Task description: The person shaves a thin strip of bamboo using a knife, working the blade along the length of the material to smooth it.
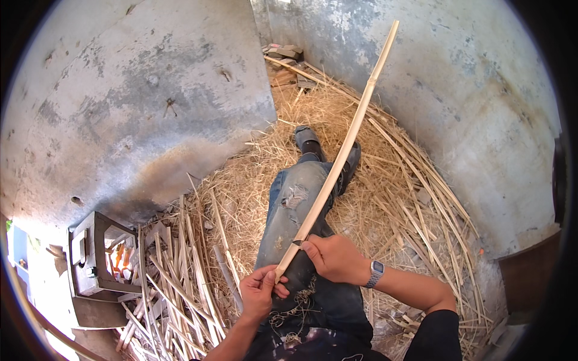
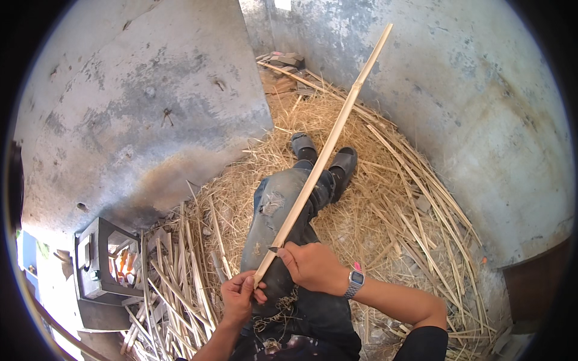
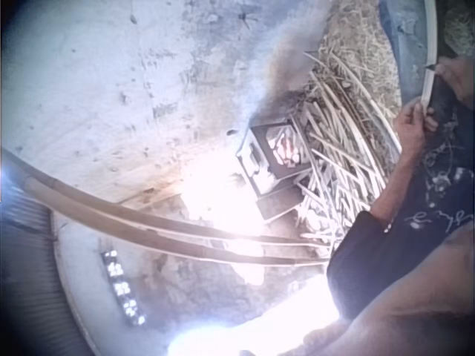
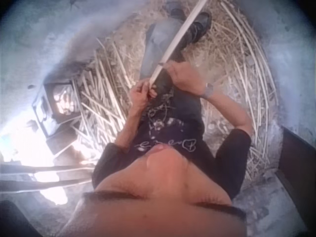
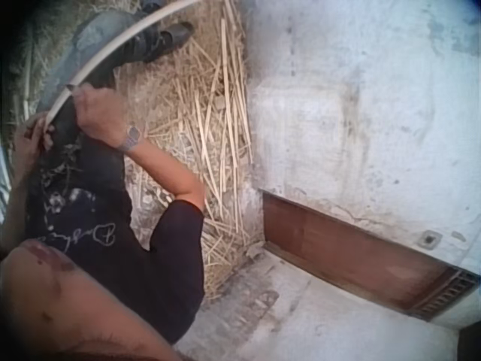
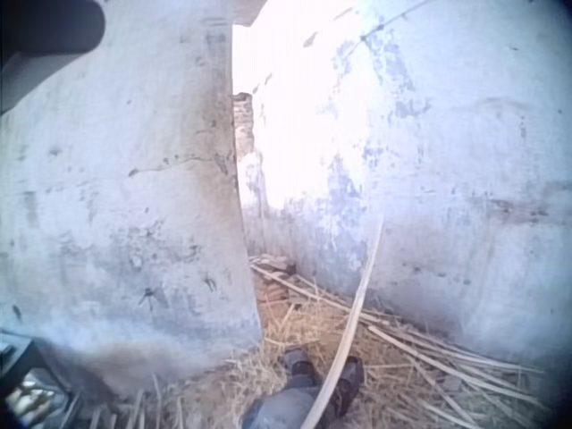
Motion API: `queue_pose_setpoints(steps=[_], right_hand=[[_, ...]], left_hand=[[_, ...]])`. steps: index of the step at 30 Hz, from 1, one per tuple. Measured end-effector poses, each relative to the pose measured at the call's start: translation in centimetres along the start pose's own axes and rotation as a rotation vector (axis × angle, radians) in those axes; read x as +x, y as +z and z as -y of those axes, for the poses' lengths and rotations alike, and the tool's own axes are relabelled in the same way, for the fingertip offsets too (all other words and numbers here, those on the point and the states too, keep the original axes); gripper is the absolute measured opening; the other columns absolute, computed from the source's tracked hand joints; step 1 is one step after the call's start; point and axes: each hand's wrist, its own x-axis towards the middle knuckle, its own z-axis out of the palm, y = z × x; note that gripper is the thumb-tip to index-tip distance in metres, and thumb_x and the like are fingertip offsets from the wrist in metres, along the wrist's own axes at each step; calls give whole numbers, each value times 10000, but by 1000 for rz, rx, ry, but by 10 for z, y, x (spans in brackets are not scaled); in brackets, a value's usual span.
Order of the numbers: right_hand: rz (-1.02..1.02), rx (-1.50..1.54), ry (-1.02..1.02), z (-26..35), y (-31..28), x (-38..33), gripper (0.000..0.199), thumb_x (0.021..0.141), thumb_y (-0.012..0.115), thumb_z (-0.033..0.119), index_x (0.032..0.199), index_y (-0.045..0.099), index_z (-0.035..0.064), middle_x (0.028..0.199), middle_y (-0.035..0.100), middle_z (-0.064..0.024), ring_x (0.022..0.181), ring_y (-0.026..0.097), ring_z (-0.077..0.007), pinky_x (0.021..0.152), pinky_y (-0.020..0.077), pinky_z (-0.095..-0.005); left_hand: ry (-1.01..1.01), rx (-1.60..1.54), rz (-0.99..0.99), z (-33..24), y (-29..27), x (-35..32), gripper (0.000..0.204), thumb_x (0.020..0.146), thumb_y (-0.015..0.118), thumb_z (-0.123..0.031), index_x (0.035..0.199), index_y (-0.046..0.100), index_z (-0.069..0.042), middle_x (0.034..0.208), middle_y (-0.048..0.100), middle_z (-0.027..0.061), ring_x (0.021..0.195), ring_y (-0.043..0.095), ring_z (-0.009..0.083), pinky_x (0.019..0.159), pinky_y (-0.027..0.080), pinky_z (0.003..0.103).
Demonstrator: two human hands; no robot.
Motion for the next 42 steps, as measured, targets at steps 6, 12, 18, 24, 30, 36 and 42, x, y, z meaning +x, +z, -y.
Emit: queue_pose_setpoints(steps=[6, 12, 18, 24, 30, 36, 42], right_hand=[[-247, 291, 65, -14, -53, 40, 285, 1078, 567, 238, 903, 585, 13, 685, 637, -214, 656, 659, -425, 606, 496, -496], [-230, 18, 90, -34, -66, 65, 331, 1090, 559, 262, 856, 569, 27, 663, 613, -210, 621, 626, -427, 571, 461, -503], [-255, -259, 35, -23, -26, 52, 343, 1089, 560, 311, 842, 567, 72, 617, 607, -184, 558, 626, -419, 513, 475, -526], [-201, -288, -73, -17, -15, 42, 319, 1083, 567, 304, 850, 570, 86, 585, 616, -153, 531, 637, -393, 485, 493, -495], [-265, -270, 39, -10, -17, 45, 344, 1085, 575, 283, 816, 556, 69, 617, 591, -192, 546, 615, -421, 492, 468, -512], [-135, -283, -25, 1, 7, 14, 322, 1084, 562, 311, 851, 580, 90, 600, 632, -152, 522, 645, -386, 476, 504, -499], [-304, -362, 41, -21, -23, 52, 342, 1090, 551, 318, 844, 573, 82, 578, 622, -157, 527, 648, -393, 466, 501, -500]], left_hand=[[156, 97, -103, -14, 14, -1, 363, 1103, 615, -212, 1290, 661, 95, 936, 749, 170, 692, 747, 203, 605, 622, 294], [231, 177, -86, -5, 16, 15, 323, 1101, 604, -142, 1305, 656, 103, 977, 753, 178, 739, 765, 209, 660, 640, 296], [253, 174, -120, -4, 23, 11, 318, 1098, 612, -144, 1289, 666, 104, 978, 763, 168, 733, 766, 197, 657, 631, 278], [243, 162, -140, -1, 23, 14, 323, 1094, 624, -162, 1274, 676, 101, 978, 770, 170, 717, 763, 194, 637, 625, 275], [207, 124, -126, -6, 23, 16, 321, 1093, 628, -161, 1271, 677, 101, 981, 774, 170, 706, 761, 191, 612, 612, 266], [180, 133, -157, -8, 29, 16, 329, 1085, 647, -172, 1272, 680, 97, 977, 778, 170, 692, 759, 185, 591, 593, 250], [185, 151, -134, -8, 27, 15, 328, 1081, 655, -174, 1269, 682, 93, 976, 783, 166, 695, 760, 178, 587, 590, 244]])
